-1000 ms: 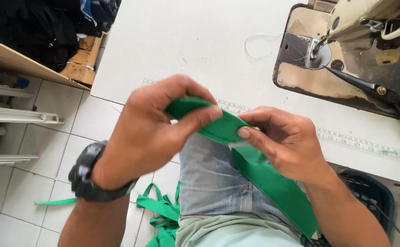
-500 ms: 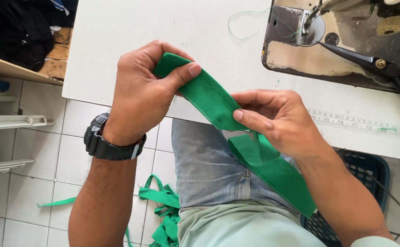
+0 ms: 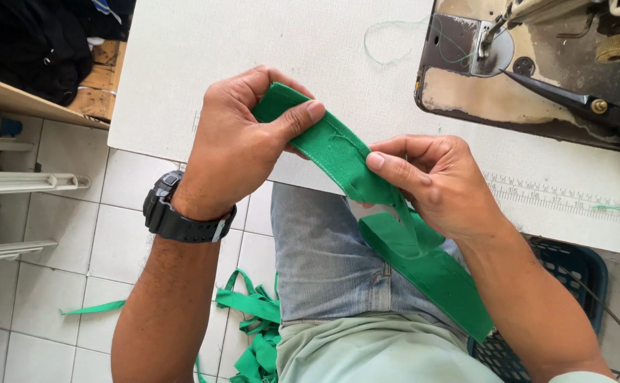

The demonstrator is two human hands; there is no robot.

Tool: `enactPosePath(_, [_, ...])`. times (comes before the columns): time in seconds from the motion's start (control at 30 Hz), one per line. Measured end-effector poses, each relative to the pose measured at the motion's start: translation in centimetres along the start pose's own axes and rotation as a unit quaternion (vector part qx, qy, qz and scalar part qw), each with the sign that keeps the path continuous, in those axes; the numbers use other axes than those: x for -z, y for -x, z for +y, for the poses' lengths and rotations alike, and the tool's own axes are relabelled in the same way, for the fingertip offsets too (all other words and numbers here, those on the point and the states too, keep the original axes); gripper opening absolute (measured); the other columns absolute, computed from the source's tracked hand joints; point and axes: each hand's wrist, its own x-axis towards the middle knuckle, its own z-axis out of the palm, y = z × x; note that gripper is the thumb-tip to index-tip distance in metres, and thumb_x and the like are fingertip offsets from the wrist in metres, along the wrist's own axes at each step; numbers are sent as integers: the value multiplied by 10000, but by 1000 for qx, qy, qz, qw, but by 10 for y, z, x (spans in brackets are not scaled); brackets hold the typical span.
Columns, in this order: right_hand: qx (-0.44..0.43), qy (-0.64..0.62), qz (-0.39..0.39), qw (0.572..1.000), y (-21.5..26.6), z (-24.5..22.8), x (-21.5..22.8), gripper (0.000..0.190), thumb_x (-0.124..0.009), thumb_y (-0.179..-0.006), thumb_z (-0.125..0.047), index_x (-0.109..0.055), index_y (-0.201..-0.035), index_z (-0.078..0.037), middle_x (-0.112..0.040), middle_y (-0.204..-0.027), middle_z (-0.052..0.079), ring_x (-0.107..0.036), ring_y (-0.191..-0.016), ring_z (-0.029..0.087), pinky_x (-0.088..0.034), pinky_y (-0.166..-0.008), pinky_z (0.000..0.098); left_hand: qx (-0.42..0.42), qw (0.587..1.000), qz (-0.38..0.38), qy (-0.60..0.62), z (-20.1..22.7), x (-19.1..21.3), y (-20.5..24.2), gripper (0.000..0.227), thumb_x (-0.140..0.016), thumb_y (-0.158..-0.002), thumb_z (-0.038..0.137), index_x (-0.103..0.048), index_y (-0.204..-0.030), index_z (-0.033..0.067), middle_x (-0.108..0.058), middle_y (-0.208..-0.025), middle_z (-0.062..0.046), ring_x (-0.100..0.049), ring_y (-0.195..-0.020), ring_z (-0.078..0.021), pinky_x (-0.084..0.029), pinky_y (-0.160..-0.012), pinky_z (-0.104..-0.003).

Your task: Folding and sewing green fabric strips using an industrial sewing machine

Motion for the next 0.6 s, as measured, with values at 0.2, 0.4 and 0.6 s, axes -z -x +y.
enactPosePath(0.2, [25, 32, -4, 999, 6, -10, -3, 292, -794, -942, -118, -832, -1194, 25, -857, -977, 138, -806, -812, 195, -709, -762, 297, -36, 998, 15, -57, -3, 1, 0, 116, -848, -998, 181, -748, -1041, 140, -733, -892, 29, -671, -798, -59, -599, -679, -217])
enactPosePath(0.4, [1, -12, -18, 1000, 6, -16, -7, 300, -775, -949, -70, -817, -1213, 65, -845, -927, 180, -825, -765, 245, -736, -725, 334, -408, 844, 76, -340, 15, -17, 27, 133, -812, -1132, 0, -726, -1233, 13, -607, -1255, -192, -535, -1208, -441, -446, -1057, -593])
enactPosePath(0.6, [75, 8, -31, 997, 4, -2, -2, 283, -766, -972, -47, -814, -1233, 54, -829, -1071, 102, -726, -951, 114, -623, -838, 235, -412, 779, -52, -469, 12, -28, 27, 71, -686, -1054, -19, -635, -1027, 23, -643, -1038, -148, -618, -946, -356, -531, -837, -474])
